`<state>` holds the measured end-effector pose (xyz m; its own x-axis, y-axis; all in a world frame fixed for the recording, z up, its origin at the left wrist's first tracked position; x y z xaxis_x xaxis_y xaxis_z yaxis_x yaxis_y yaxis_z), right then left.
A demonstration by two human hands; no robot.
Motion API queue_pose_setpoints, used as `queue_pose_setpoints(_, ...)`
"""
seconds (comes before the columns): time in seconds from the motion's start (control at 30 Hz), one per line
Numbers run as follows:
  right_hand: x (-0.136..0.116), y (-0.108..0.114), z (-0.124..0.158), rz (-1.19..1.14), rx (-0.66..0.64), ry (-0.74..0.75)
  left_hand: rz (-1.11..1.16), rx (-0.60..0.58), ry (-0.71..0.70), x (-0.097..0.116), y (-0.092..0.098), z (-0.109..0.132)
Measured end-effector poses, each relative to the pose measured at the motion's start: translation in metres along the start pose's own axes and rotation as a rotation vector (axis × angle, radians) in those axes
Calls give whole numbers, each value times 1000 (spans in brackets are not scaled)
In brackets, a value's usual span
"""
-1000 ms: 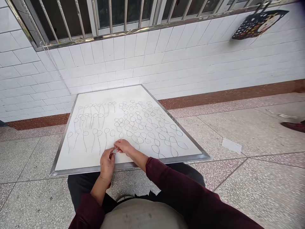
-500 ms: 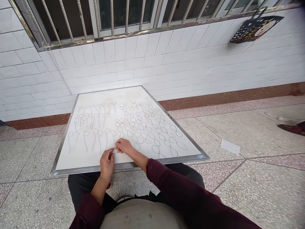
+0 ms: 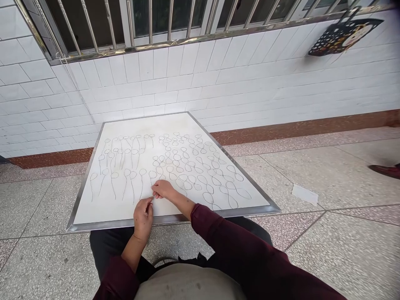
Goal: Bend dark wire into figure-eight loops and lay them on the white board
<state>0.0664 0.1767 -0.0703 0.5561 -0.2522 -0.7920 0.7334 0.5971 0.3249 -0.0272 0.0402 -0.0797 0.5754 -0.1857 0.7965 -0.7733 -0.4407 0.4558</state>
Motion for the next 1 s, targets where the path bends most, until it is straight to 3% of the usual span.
queue_pose_setpoints(0.27,-12,-1,-18,110,-43,38,-31,10,-44,2,-1,0)
queue_pose_setpoints(0.4,-13,-2,-13,159,-16,88,-42,10,-57,4,-1,-1)
queue_pose_setpoints(0.57,0,6,12,268,102,161,-51,7,-73,5,0,-1)
queue_pose_setpoints(0.77,16,24,31,467,348,267,-62,0,-103,6,-1,0)
queue_pose_setpoints(1.0,25,27,29,607,397,358,-85,-15,-152,11,-2,-1)
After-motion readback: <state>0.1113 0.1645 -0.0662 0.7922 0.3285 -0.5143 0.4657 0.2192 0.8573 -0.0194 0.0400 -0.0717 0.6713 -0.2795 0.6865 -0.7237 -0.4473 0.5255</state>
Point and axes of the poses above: each hand's wrist, its own z-axis away from the middle knuckle, its own y-axis out of the back of the hand, x = y × z, the point moved 4 cm from there along -z, towards the middle knuckle, and after that the axes turned 2 degrees about -x, right-handed, at the moved point
